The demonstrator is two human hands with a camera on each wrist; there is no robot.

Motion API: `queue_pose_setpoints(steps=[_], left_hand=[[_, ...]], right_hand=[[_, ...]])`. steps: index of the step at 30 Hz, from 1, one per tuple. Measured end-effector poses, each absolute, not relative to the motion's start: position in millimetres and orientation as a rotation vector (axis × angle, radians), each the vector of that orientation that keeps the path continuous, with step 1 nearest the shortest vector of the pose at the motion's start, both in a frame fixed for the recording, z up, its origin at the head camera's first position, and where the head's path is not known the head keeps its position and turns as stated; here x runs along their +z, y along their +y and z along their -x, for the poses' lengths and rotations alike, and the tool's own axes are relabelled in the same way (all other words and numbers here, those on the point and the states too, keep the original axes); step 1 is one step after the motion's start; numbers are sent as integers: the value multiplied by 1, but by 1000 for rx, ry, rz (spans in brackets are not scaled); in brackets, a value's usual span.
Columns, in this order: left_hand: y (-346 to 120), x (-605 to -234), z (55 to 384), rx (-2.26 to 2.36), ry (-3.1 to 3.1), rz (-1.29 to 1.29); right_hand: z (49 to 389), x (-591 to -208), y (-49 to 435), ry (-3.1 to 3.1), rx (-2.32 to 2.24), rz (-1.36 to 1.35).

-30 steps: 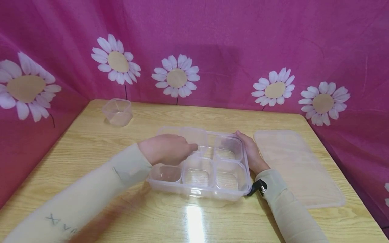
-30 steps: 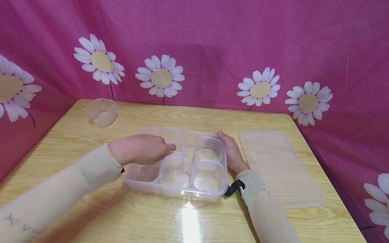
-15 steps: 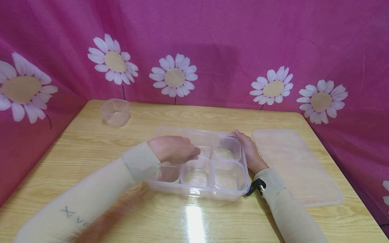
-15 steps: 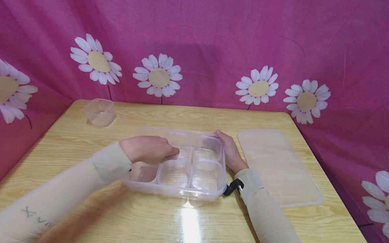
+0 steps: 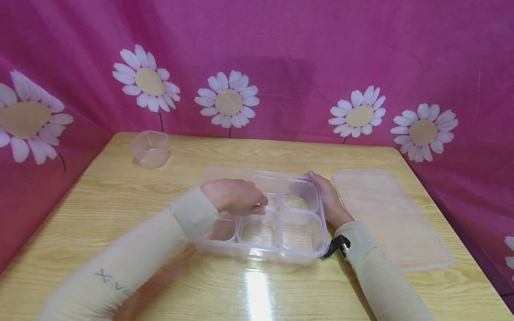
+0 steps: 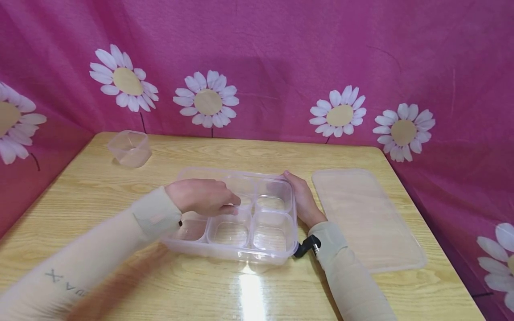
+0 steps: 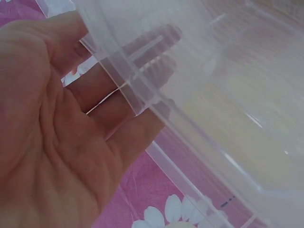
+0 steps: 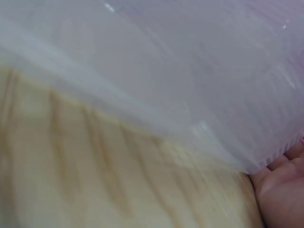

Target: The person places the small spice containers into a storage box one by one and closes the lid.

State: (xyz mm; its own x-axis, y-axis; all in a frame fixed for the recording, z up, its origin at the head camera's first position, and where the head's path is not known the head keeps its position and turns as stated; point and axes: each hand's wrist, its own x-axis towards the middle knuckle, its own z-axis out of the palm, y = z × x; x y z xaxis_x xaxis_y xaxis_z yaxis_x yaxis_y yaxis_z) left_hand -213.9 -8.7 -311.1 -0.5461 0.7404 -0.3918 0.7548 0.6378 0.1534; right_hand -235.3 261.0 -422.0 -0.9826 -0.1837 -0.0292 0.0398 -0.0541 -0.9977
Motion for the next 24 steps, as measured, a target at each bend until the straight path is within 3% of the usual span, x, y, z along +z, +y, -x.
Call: queue_pose_setpoints(steps=[24], left_hand=[[-15,-319,212,-31,2473,-1227]], right_hand=[[234,-420,260,2080,-2162,129]])
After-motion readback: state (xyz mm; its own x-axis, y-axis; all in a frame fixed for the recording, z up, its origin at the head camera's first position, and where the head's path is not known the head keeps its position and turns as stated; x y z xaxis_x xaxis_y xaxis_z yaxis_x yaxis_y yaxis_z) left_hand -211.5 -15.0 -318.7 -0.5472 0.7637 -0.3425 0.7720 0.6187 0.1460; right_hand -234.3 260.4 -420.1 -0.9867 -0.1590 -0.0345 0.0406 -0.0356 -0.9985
